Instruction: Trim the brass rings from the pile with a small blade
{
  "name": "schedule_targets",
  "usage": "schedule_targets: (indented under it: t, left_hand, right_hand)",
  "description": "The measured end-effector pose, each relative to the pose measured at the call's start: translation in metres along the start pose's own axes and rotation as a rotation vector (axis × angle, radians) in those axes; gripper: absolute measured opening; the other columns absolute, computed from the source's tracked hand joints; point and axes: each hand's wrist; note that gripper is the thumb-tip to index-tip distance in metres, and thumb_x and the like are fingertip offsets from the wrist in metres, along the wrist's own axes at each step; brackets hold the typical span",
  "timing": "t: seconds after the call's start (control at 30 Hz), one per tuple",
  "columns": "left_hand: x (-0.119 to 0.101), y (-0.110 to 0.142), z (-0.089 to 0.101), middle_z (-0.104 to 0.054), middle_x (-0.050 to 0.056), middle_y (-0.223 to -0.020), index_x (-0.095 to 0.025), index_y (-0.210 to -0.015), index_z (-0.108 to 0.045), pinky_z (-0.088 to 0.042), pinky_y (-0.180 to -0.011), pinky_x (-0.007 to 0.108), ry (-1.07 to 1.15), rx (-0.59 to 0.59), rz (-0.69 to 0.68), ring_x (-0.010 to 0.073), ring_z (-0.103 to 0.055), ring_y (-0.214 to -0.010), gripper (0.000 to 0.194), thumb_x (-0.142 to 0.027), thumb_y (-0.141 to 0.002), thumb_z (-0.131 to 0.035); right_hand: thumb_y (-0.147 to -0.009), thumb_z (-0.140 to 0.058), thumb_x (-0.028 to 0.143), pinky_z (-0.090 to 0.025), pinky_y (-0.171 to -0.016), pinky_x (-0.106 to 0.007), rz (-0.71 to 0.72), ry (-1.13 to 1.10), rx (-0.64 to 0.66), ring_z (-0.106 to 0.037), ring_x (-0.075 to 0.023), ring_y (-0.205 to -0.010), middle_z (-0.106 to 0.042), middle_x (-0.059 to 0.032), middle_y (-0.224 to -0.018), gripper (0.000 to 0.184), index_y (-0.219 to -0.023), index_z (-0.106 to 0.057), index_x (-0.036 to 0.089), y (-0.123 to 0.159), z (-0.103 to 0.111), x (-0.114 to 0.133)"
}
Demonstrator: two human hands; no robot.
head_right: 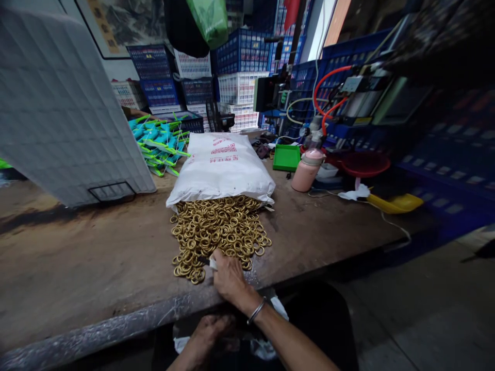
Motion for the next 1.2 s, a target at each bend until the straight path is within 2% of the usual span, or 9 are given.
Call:
schedule_targets:
  t: [0.13, 0.27, 0.37, 0.5, 0.67, 0.9, 1.03, 1.1, 1.2]
  left_hand:
    - [-0.031, 0.025, -0.005, -0.057, 0.004, -0.059, -0.012, -0.062, -0.057, -0.04, -0.036, 0.022, -0.006, 0.057, -0.204, 0.0126, -0.052, -0.046, 0.042, -0.054, -0.06, -0.062]
    - [-0.067, 0.036, -0.009, -0.056, -0.001, -0.063, -0.016, -0.094, -0.051, -0.034, -0.03, 0.017, 0.075, -0.183, -0.334, 0.007, -0.044, -0.037, 0.052, -0.053, -0.061, -0.063]
    - [-0.081, 0.032, -0.01, -0.053, -0.004, -0.055, -0.016, -0.11, -0.046, -0.034, -0.033, 0.016, 0.082, -0.21, -0.402, 0.007, -0.043, -0.038, 0.058, -0.05, -0.066, -0.061]
    - [-0.082, 0.023, -0.009, -0.049, -0.005, -0.051, -0.013, -0.097, -0.056, -0.033, -0.038, 0.016, 0.115, -0.177, -0.456, 0.006, -0.041, -0.04, 0.045, -0.047, -0.068, -0.062]
    - [-0.08, 0.019, -0.005, -0.048, -0.004, -0.049, -0.013, -0.071, -0.056, -0.032, -0.041, 0.017, 0.051, -0.251, -0.532, 0.0055, -0.039, -0.041, 0.031, -0.045, -0.071, -0.059]
    - [-0.087, 0.024, 0.005, -0.056, -0.001, -0.061, -0.018, -0.066, -0.061, -0.04, -0.061, 0.022, -0.223, -0.417, -0.73, 0.0134, -0.05, -0.06, 0.014, -0.031, -0.07, -0.061]
    - [-0.086, 0.024, 0.007, -0.059, 0.001, -0.066, -0.02, -0.067, -0.064, -0.039, -0.069, 0.024, -0.315, -0.431, -0.826, 0.0165, -0.051, -0.068, 0.007, -0.027, -0.068, -0.063]
    - [-0.085, 0.024, 0.005, -0.057, 0.0, -0.064, -0.019, -0.067, -0.062, -0.039, -0.064, 0.023, -0.288, -0.393, -0.793, 0.0144, -0.05, -0.063, 0.01, -0.029, -0.069, -0.062]
    - [-0.084, 0.026, 0.002, -0.05, -0.003, -0.056, -0.018, -0.069, -0.056, -0.034, -0.047, 0.02, -0.131, -0.232, -0.569, 0.0089, -0.043, -0.048, 0.021, -0.038, -0.073, -0.057]
  right_hand:
    - [-0.081, -0.04, 0.032, -0.03, -0.048, -0.02, -0.119, -0.625, -0.004, -0.038, -0.0083, -0.047, -0.043, 0.0058, -0.054, 0.017, -0.069, -0.043, 0.02, 0.002, 0.015, -0.003]
    - [-0.076, -0.049, 0.043, -0.016, -0.034, -0.017, -0.284, -1.241, 0.261, -0.016, -0.004, -0.033, -0.026, 0.0134, -0.044, 0.024, -0.076, -0.037, 0.022, 0.016, 0.025, 0.003]
    - [-0.072, -0.058, 0.043, -0.016, -0.033, -0.015, -0.287, -1.472, 0.372, -0.017, -0.0018, -0.033, -0.03, 0.0133, -0.046, 0.031, -0.078, -0.038, 0.021, 0.026, 0.028, 0.006]
    - [-0.071, -0.061, 0.041, -0.018, -0.033, -0.014, -0.286, -1.618, 0.452, -0.016, -0.0019, -0.035, -0.029, 0.013, -0.047, 0.032, -0.081, -0.038, 0.021, 0.032, 0.025, 0.007]
    - [-0.075, -0.055, 0.042, -0.017, -0.033, -0.015, -0.262, -1.456, 0.433, -0.017, -0.0019, -0.033, -0.031, 0.0126, -0.047, 0.026, -0.077, -0.04, 0.021, 0.034, 0.021, 0.007]
    - [-0.079, -0.046, 0.037, -0.029, -0.046, -0.018, -0.155, -0.817, 0.072, -0.034, -0.0058, -0.047, -0.039, 0.0073, -0.054, 0.021, -0.072, -0.047, 0.017, 0.027, 0.027, 0.007]
    - [-0.08, -0.045, 0.035, -0.031, -0.053, -0.02, -0.077, -0.554, 0.012, -0.037, -0.0082, -0.056, -0.042, 0.005, -0.059, 0.024, -0.064, -0.046, 0.017, 0.025, 0.027, 0.009]
    - [-0.08, -0.043, 0.034, -0.03, -0.052, -0.02, -0.088, -0.509, 0.012, -0.036, -0.0081, -0.055, -0.04, 0.0053, -0.057, 0.025, -0.062, -0.045, 0.017, 0.024, 0.026, 0.01]
    - [-0.079, -0.044, 0.031, -0.029, -0.052, -0.02, -0.121, -0.498, 0.008, -0.035, -0.008, -0.054, -0.04, 0.0057, -0.056, 0.023, -0.06, -0.044, 0.017, 0.023, 0.025, 0.012]
Point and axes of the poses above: each hand's wrist, its own y-axis away from the middle knuckle, its own z-axis out of the back of the hand, x = y × z
